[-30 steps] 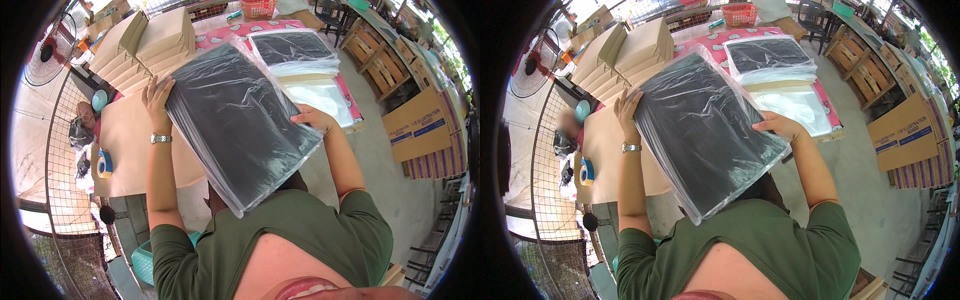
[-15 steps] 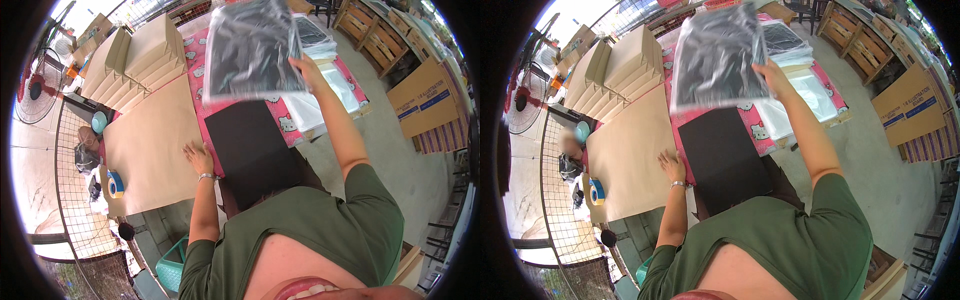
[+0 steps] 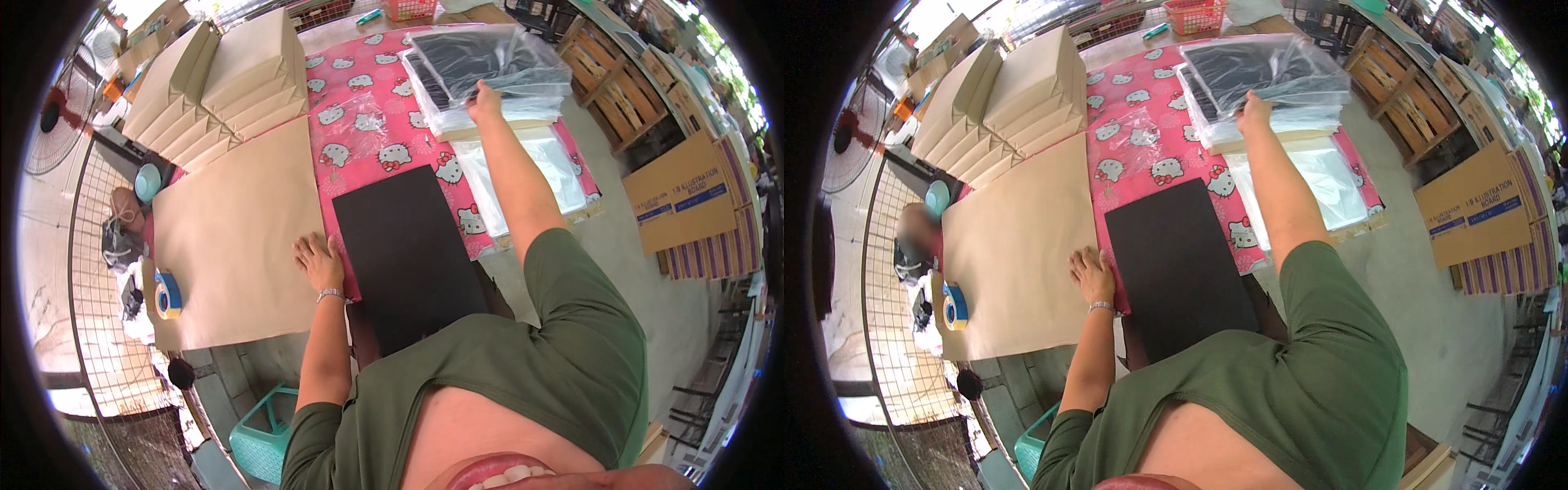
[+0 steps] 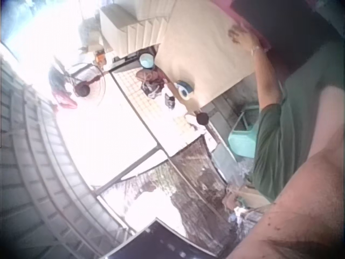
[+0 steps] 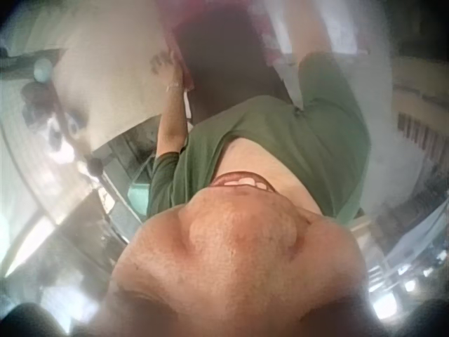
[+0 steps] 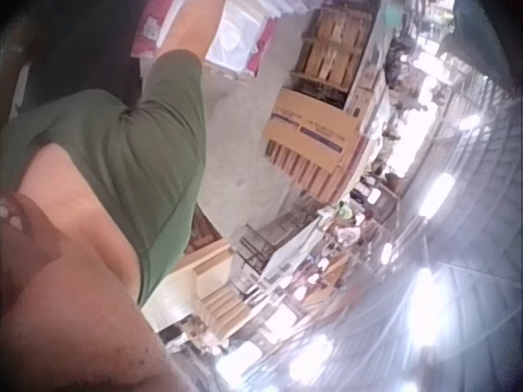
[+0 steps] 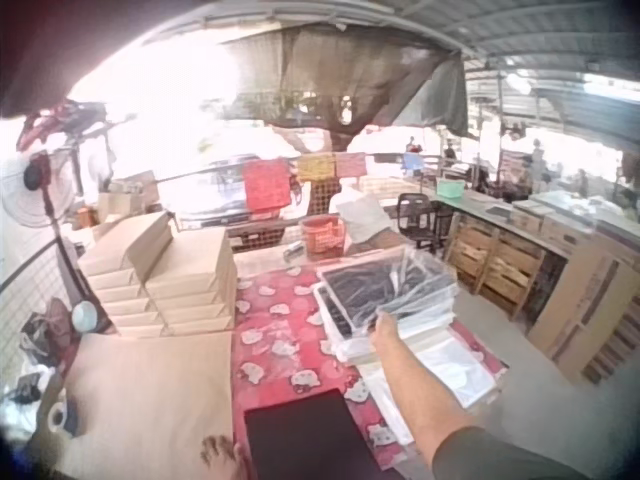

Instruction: The person repeatedly places black and white notebooks into clear plastic sleeves at a table. They handle each notebook one at a time, insert it into a sleeve, and set the packaged item aside. The process continues throughout the clip.

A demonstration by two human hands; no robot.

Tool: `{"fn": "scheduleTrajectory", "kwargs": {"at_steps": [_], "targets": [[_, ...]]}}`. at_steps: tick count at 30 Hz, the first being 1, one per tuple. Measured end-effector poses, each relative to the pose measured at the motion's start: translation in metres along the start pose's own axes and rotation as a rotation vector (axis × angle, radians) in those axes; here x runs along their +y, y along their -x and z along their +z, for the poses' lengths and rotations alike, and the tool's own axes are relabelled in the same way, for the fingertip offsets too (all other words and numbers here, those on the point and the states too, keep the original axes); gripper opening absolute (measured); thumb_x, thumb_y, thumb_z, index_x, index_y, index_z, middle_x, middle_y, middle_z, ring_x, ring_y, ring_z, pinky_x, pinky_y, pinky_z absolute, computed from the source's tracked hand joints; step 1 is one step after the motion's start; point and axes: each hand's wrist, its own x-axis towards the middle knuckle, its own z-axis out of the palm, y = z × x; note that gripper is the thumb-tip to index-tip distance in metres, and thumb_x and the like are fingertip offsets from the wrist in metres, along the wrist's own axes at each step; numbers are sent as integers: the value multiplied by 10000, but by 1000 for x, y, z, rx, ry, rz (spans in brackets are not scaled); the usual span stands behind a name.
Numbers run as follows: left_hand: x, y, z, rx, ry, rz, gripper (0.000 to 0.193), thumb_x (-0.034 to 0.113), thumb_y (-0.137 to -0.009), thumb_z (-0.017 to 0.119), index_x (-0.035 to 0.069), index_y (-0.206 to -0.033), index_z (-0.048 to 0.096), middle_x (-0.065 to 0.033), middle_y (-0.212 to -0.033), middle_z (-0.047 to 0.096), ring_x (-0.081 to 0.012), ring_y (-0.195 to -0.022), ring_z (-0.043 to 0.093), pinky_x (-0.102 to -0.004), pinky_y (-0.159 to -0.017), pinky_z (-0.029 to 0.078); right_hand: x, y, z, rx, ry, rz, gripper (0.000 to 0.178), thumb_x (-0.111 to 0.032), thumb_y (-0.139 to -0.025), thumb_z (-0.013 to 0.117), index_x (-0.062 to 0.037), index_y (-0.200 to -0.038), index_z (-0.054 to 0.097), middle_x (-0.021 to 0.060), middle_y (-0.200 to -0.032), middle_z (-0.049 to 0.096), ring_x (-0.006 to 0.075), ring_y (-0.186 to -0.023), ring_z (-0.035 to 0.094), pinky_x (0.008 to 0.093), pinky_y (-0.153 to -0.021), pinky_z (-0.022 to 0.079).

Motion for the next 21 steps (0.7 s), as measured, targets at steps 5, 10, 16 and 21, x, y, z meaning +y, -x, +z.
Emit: {"fn": "scheduleTrajectory", "kwargs": {"at_steps": [5,10,16,21], "targets": [[5,-2,-5,-24,-19,14,566,473,-934,360,72,-1334,375,-186,-1432,281,-314,-1367,169,-453,-1110,124,28,-25,-9,80,-67,72,318,-100,-869,535,-122,-1162,415,86,-1049,539,236,-881,575,404,-676,510],[2,0,-3,-28,-73,0,576,486,-935,344,80,-1342,372,-177,-1443,270,-299,-1370,174,-452,-1109,127,30,4,13,220,8,66,231,-141,-910,493,-34,-1114,472,123,-1068,575,239,-950,593,411,-797,505],[4,0,-1,-28,-58,-6,583,495,-934,337,81,-1342,378,-175,-1445,268,-286,-1370,179,-447,-1111,123,29,17,16,279,-27,27,413,-111,-858,480,-33,-1248,370,145,-1185,508,267,-1001,562,410,-794,498],[2,0,0,-9,-68,2,588,500,-933,334,80,-1343,377,-174,-1443,272,-283,-1368,186,-446,-1111,125,34,18,18,192,-39,26,442,-161,-860,541,-52,-1258,381,152,-1178,519,265,-1001,558,427,-774,502]]}}
